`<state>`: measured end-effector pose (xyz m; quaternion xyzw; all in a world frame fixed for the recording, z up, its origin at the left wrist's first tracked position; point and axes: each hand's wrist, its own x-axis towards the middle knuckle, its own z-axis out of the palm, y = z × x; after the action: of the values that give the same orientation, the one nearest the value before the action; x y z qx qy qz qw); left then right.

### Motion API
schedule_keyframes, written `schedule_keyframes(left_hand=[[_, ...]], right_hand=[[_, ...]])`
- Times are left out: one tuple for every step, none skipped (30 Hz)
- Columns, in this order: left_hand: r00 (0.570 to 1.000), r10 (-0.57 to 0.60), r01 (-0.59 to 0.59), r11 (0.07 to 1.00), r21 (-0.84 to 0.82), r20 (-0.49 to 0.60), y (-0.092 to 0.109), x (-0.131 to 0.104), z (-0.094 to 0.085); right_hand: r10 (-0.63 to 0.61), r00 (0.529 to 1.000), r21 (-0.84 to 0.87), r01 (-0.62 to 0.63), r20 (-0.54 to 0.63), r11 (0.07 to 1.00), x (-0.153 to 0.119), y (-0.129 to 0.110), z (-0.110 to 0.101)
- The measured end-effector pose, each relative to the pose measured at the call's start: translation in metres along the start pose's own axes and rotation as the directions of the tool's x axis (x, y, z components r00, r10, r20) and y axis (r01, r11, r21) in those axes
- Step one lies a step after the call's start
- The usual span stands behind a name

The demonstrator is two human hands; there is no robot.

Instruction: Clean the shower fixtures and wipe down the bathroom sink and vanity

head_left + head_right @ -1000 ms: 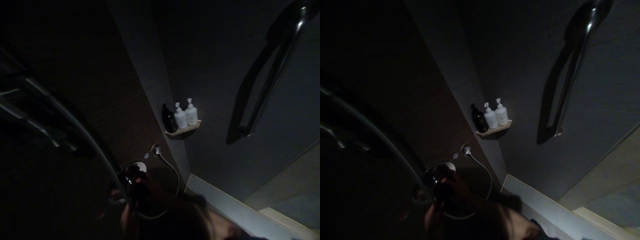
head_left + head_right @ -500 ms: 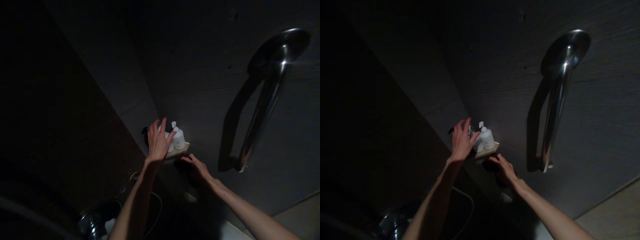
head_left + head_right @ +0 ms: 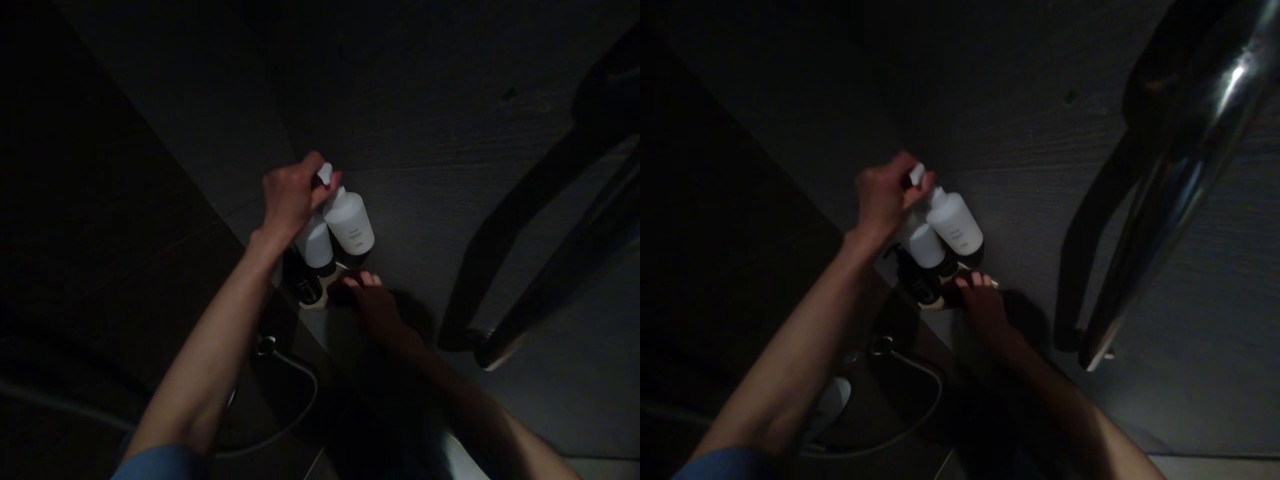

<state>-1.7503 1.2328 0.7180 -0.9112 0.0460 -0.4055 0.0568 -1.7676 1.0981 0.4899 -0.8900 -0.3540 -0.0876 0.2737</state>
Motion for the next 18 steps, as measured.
schedule_keyframes(left_hand=[[0.999, 0.028, -0.028, 1.0, 0.015, -0.035, -0.001, 0.01, -0.013], [0.997, 0.055, -0.053, 0.998, 0.03, -0.055, -0.002, 0.018, -0.022], [0.995, 0.076, -0.073, 0.996, 0.041, -0.065, -0.002, 0.021, -0.026], [0.994, 0.089, -0.087, 0.995, 0.043, -0.065, -0.002, 0.02, -0.026], [0.994, 0.098, -0.096, 0.994, 0.043, -0.054, -0.002, 0.016, -0.022], [0.994, 0.105, -0.104, 0.994, 0.039, -0.033, -0.001, 0.008, -0.015], [0.993, 0.114, -0.114, 0.993, 0.03, -0.008, -0.001, -0.002, -0.004], [0.992, 0.126, -0.126, 0.992, 0.014, 0.018, 0.0, -0.014, 0.008], [0.988, 0.143, -0.143, 0.99, -0.01, 0.049, 0.001, -0.026, 0.022], [0.983, 0.165, -0.162, 0.986, -0.037, 0.079, 0.001, -0.038, 0.036], [0.977, 0.186, -0.18, 0.981, -0.066, 0.105, 0.001, -0.049, 0.05], [0.97, 0.204, -0.193, 0.977, -0.091, 0.132, 0.002, -0.058, 0.062], [0.964, 0.215, -0.199, 0.974, -0.112, 0.159, 0.002, -0.067, 0.072], [0.959, 0.219, -0.198, 0.972, -0.125, 0.183, 0.002, -0.074, 0.08], [0.956, 0.211, -0.189, 0.974, -0.125, 0.203, 0.003, -0.079, 0.086], [0.955, 0.197, -0.174, 0.978, -0.116, 0.223, 0.003, -0.083, 0.09], [0.954, 0.178, -0.158, 0.982, -0.099, 0.243, 0.004, -0.086, 0.091], [0.953, 0.158, -0.142, 0.987, -0.08, 0.259, 0.005, -0.088, 0.091]], right_hand=[[0.003, 1.0, -0.049, -0.003, 0.01, 0.999, 0.029, -0.008, -0.002], [-0.031, 0.996, -0.065, 0.036, 0.088, 0.997, 0.054, -0.014, 0.0], [-0.049, 0.992, -0.069, 0.057, 0.114, 0.996, 0.072, -0.016, 0.004], [-0.065, 0.988, -0.064, 0.075, 0.143, 0.995, 0.082, -0.015, 0.008], [-0.076, 0.985, -0.058, 0.085, 0.153, 0.995, 0.081, -0.01, 0.013], [-0.076, 0.987, -0.064, 0.086, 0.14, 0.994, 0.071, -0.002, 0.016], [-0.071, 0.99, -0.067, 0.08, 0.125, 0.995, 0.052, 0.008, 0.019], [-0.053, 0.992, -0.054, 0.059, 0.113, 0.997, 0.025, 0.019, 0.02], [-0.028, 0.994, -0.029, 0.031, 0.11, 0.999, -0.006, 0.032, 0.021], [0.009, 0.993, 0.036, -0.013, 0.114, 0.999, -0.038, 0.045, 0.021], [0.07, 0.987, 0.112, -0.087, 0.147, 0.99, -0.068, 0.056, 0.02], [0.083, 0.98, 0.158, -0.112, 0.179, 0.981, -0.093, 0.065, 0.018], [0.102, 0.973, 0.192, -0.143, 0.207, 0.971, -0.112, 0.071, 0.015], [0.13, 0.964, 0.206, -0.18, 0.231, 0.962, -0.121, 0.072, 0.012], [0.171, 0.956, 0.205, -0.222, 0.238, 0.953, -0.122, 0.069, 0.007], [0.236, 0.945, 0.187, -0.28, 0.227, 0.942, -0.114, 0.064, 0.003], [0.308, 0.93, 0.156, -0.34, 0.199, 0.927, -0.099, 0.057, -0.002], [0.365, 0.917, 0.117, -0.386, 0.163, 0.915, -0.079, 0.049, -0.006]])
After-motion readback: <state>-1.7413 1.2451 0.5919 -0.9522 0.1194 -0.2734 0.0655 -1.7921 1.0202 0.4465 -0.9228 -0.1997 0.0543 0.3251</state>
